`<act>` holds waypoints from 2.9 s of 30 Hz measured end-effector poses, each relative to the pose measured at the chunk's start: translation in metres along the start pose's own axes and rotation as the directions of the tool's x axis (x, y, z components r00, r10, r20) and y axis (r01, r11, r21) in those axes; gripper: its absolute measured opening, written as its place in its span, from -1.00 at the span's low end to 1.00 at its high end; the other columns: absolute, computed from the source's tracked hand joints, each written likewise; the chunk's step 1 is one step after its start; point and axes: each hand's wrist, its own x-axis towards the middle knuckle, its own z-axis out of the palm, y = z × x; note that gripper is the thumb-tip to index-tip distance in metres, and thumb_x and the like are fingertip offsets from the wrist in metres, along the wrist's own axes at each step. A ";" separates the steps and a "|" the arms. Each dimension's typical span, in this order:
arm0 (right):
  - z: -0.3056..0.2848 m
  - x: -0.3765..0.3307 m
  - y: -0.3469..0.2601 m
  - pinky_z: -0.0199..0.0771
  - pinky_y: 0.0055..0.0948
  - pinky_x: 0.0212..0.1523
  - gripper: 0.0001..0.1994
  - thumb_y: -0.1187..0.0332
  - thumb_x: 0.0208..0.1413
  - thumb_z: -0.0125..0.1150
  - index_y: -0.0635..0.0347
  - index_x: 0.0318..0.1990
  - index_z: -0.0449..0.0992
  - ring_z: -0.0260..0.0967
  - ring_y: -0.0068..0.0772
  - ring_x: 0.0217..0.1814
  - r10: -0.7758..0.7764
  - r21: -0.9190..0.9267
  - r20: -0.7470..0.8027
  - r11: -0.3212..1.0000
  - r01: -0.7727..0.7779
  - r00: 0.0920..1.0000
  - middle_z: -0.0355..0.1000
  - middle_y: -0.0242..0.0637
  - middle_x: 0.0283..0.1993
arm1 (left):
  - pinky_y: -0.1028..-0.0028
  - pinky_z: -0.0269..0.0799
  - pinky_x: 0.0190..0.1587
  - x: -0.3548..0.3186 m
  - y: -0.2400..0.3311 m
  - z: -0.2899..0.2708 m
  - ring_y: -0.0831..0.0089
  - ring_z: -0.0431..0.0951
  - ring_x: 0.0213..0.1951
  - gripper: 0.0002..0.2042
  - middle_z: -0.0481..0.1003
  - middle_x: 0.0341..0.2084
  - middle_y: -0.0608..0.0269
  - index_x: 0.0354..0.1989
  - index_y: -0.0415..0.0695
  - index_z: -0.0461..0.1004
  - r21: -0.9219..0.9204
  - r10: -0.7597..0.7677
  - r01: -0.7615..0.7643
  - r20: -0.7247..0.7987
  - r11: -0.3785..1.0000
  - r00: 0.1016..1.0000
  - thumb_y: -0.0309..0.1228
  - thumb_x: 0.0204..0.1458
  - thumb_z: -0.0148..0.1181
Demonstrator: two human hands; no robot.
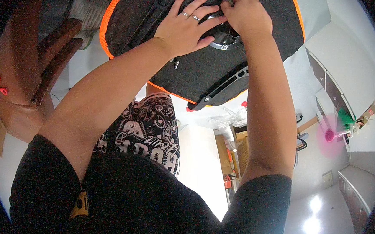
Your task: The person assembles an office chair by attaching the seat to the base. They use an Allen key to tighten the screws securing the seat to the central mechanism.
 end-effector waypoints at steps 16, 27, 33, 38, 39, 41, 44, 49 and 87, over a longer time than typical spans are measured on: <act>-0.005 -0.002 -0.003 0.38 -0.12 -0.06 -0.44 -0.22 0.11 -0.15 0.09 -0.23 0.54 0.44 0.02 -0.08 0.067 0.008 -0.065 0.998 -0.066 0.996 0.52 -0.09 -0.25 | -0.03 -0.28 0.31 0.001 -0.001 0.004 0.36 -0.04 0.33 -0.50 0.19 0.18 0.50 0.21 0.39 0.20 -0.020 0.004 -0.004 -0.008 1.000 1.000 -0.02 0.03 0.05; -0.001 -0.001 -0.002 0.41 -0.13 -0.06 -0.47 -0.21 0.12 -0.16 0.01 -0.19 0.54 0.44 -0.02 -0.06 0.007 -0.086 -0.044 0.996 -0.011 0.999 0.51 -0.08 -0.22 | -0.03 -0.29 0.32 0.000 0.000 0.000 0.36 -0.05 0.33 -0.50 0.18 0.20 0.49 0.21 0.39 0.19 0.000 -0.003 0.003 0.022 1.000 1.000 -0.02 0.05 0.03; -0.011 -0.004 -0.014 0.40 -0.13 -0.04 -0.50 -0.15 0.16 -0.18 0.04 -0.21 0.54 0.43 -0.01 -0.04 0.065 -0.087 0.033 0.994 -0.062 0.997 0.50 -0.05 -0.20 | -0.04 -0.31 0.32 -0.001 -0.002 -0.001 0.36 -0.06 0.34 -0.50 0.17 0.20 0.48 0.21 0.39 0.19 -0.026 -0.002 0.002 0.026 1.000 1.000 -0.02 0.05 0.03; -0.002 -0.001 -0.005 0.38 -0.11 -0.02 -0.51 -0.15 0.15 -0.17 0.03 -0.18 0.54 0.41 0.01 -0.02 0.101 -0.054 0.001 0.993 -0.101 0.995 0.50 -0.05 -0.18 | -0.04 -0.32 0.32 0.000 0.000 -0.002 0.36 -0.07 0.34 -0.51 0.16 0.22 0.48 0.21 0.39 0.19 -0.004 -0.006 0.007 0.040 1.000 0.999 -0.01 0.05 0.03; -0.007 -0.004 -0.008 0.38 -0.11 -0.02 -0.50 -0.15 0.15 -0.17 0.02 -0.16 0.54 0.41 0.01 -0.02 0.087 -0.047 0.016 0.995 -0.086 0.996 0.50 -0.05 -0.17 | -0.04 -0.32 0.32 0.000 0.000 -0.002 0.36 -0.07 0.34 -0.51 0.16 0.21 0.48 0.21 0.39 0.19 -0.003 -0.008 0.008 0.041 1.000 0.999 -0.01 0.05 0.03; -0.006 -0.004 -0.008 0.38 -0.11 -0.01 -0.50 -0.15 0.15 -0.19 0.02 -0.15 0.53 0.41 0.01 -0.01 0.049 -0.027 0.016 0.998 -0.048 0.999 0.50 -0.05 -0.16 | -0.04 -0.32 0.32 0.001 0.000 -0.002 0.36 -0.08 0.34 -0.51 0.16 0.21 0.48 0.21 0.40 0.19 -0.003 -0.010 0.010 0.043 1.000 0.999 -0.01 0.06 0.02; 0.000 0.000 -0.003 0.38 -0.11 -0.01 -0.50 -0.15 0.15 -0.19 0.03 -0.15 0.52 0.41 0.01 0.00 0.063 -0.052 0.005 0.997 -0.063 0.998 0.49 -0.05 -0.16 | -0.04 -0.32 0.32 0.001 0.001 0.000 0.36 -0.08 0.35 -0.51 0.16 0.22 0.48 0.21 0.40 0.19 -0.015 -0.008 0.009 0.039 1.000 0.999 -0.02 0.06 0.03; -0.008 -0.005 -0.017 0.39 -0.10 -0.02 -0.49 -0.14 0.15 -0.19 0.06 -0.15 0.52 0.40 0.01 0.01 0.053 -0.110 -0.046 0.992 -0.058 0.998 0.48 -0.01 -0.16 | -0.05 -0.31 0.32 -0.001 -0.002 -0.002 0.36 -0.06 0.34 -0.50 0.18 0.20 0.46 0.21 0.40 0.20 -0.021 -0.011 0.012 0.030 1.000 0.999 -0.02 0.04 0.05; 0.039 0.033 -0.038 -0.03 -0.24 -0.33 -0.68 0.07 -0.18 0.23 -0.09 -0.22 0.56 0.12 -0.41 -0.31 -0.091 0.198 0.258 0.979 0.039 0.962 0.28 -0.48 -0.42 | 0.11 -0.38 0.36 0.000 0.011 -0.005 0.34 -0.05 0.33 -0.36 0.08 0.27 0.20 0.27 -0.05 0.07 0.784 -0.289 -0.306 0.514 0.540 0.808 0.07 0.09 -0.14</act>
